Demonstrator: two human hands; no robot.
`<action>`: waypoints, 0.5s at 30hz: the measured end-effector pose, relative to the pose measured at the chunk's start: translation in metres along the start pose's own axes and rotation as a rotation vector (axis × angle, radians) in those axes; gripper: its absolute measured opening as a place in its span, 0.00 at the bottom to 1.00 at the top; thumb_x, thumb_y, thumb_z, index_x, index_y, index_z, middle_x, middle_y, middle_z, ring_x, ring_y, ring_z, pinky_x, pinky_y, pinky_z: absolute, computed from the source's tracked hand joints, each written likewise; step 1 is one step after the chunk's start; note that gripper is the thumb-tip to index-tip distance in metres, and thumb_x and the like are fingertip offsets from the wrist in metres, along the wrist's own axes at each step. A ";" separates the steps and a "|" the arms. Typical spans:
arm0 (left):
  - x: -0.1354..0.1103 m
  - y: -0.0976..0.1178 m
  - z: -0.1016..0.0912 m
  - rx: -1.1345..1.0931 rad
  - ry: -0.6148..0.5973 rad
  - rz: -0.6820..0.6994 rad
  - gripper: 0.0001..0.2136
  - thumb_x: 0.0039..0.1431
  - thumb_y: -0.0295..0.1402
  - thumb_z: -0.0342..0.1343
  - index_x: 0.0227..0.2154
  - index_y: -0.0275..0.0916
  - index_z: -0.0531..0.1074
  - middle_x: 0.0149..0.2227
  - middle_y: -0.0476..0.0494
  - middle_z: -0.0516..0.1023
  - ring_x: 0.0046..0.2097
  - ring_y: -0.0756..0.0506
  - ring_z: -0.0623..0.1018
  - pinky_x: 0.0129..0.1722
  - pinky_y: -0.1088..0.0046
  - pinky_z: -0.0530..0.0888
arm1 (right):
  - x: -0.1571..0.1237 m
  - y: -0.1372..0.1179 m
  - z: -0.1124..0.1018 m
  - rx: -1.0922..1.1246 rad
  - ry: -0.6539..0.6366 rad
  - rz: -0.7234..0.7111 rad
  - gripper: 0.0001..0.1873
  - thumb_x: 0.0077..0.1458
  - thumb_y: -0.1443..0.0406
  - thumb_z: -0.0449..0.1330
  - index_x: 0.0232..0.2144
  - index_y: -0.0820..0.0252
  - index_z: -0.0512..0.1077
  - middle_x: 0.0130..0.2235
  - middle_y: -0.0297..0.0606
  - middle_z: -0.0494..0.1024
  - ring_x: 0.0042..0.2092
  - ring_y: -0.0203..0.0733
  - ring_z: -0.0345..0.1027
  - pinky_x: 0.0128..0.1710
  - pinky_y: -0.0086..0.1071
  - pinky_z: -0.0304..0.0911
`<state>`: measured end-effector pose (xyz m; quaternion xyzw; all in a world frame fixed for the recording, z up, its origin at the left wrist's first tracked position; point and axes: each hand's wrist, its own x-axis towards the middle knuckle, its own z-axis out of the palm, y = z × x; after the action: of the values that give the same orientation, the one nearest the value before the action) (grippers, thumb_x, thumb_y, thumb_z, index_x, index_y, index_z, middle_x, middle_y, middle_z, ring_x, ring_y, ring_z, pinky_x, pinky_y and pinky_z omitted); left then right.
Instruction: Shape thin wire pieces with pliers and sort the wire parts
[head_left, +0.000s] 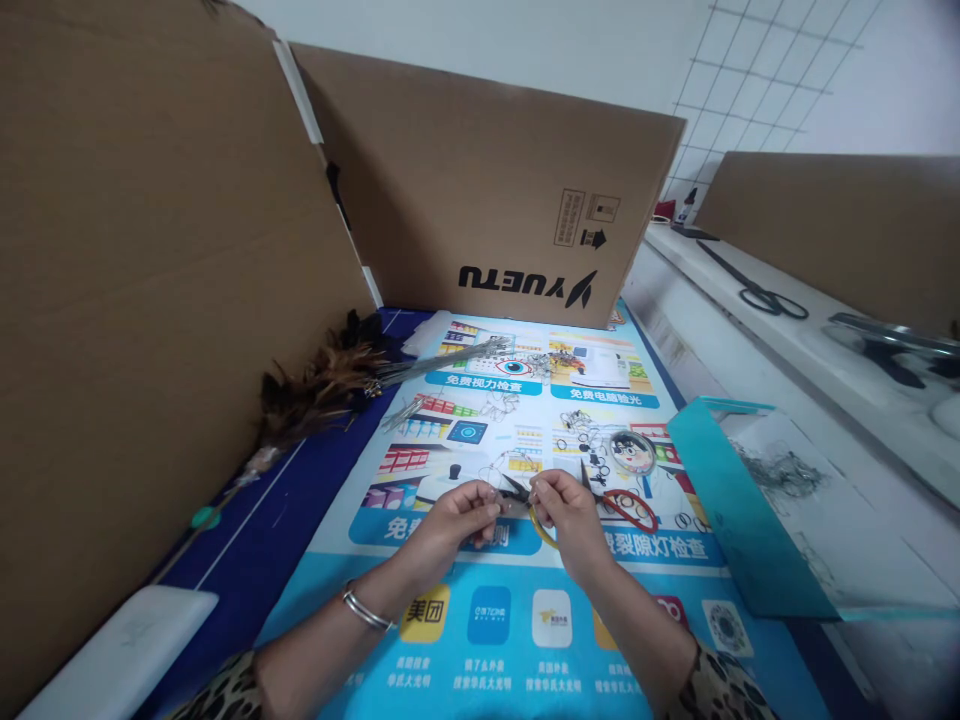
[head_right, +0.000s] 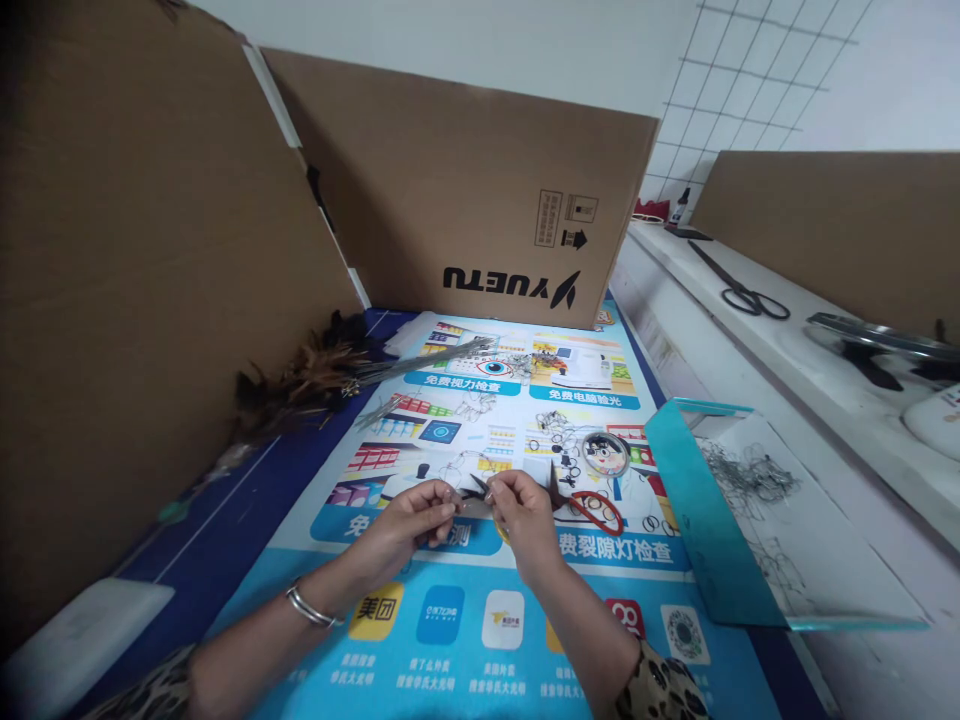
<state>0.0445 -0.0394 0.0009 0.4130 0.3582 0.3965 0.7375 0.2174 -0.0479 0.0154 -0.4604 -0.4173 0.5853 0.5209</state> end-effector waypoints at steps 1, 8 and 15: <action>0.000 0.000 0.000 0.001 0.006 0.002 0.07 0.51 0.35 0.57 0.29 0.36 0.68 0.21 0.50 0.68 0.22 0.54 0.66 0.21 0.79 0.58 | 0.000 0.000 0.000 -0.002 0.004 -0.001 0.11 0.50 0.57 0.57 0.29 0.59 0.67 0.26 0.31 0.67 0.21 0.28 0.52 0.20 0.25 0.48; -0.003 0.004 0.001 -0.033 0.004 0.021 0.07 0.50 0.32 0.57 0.27 0.36 0.64 0.44 0.43 0.71 0.21 0.58 0.65 0.20 0.79 0.59 | 0.000 0.002 0.000 0.001 0.013 0.002 0.12 0.49 0.56 0.57 0.29 0.59 0.67 0.25 0.31 0.68 0.21 0.28 0.52 0.20 0.25 0.48; -0.002 0.003 0.000 -0.112 -0.073 -0.012 0.06 0.51 0.30 0.55 0.27 0.37 0.63 0.35 0.45 0.73 0.17 0.58 0.62 0.18 0.79 0.55 | 0.000 0.001 -0.001 -0.001 -0.003 0.006 0.11 0.49 0.57 0.57 0.29 0.59 0.67 0.26 0.31 0.68 0.22 0.28 0.52 0.21 0.25 0.48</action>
<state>0.0423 -0.0401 0.0042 0.3831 0.3111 0.3961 0.7743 0.2176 -0.0481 0.0138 -0.4611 -0.4170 0.5872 0.5184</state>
